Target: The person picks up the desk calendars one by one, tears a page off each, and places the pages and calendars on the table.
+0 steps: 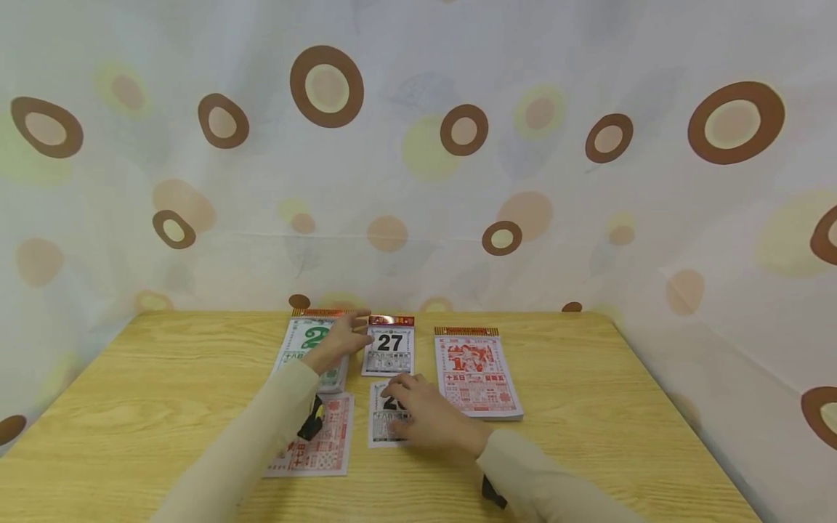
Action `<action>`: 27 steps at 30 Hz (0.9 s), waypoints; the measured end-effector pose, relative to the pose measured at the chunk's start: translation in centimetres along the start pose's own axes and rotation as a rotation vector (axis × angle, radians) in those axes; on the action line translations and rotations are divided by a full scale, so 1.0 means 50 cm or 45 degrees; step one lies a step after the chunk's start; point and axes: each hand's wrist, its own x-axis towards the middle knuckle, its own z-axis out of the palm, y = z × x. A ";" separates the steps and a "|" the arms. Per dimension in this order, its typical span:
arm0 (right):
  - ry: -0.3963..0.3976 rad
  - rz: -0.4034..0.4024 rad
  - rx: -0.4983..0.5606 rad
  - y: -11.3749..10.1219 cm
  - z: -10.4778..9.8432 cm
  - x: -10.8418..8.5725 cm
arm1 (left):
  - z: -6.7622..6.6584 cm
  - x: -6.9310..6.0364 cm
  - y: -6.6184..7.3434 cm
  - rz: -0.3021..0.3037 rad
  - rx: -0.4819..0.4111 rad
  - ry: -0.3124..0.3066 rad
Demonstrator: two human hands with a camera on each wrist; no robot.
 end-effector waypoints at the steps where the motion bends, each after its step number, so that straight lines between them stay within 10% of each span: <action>1: 0.016 -0.007 0.004 0.002 -0.004 0.001 | -0.001 0.000 0.001 0.003 -0.001 0.000; 14: 0.152 0.094 0.004 0.043 -0.041 -0.004 | -0.011 -0.010 0.016 0.070 0.021 -0.031; 27: 0.305 0.229 0.056 0.110 -0.107 -0.028 | 0.033 -0.020 0.023 0.324 0.098 -0.181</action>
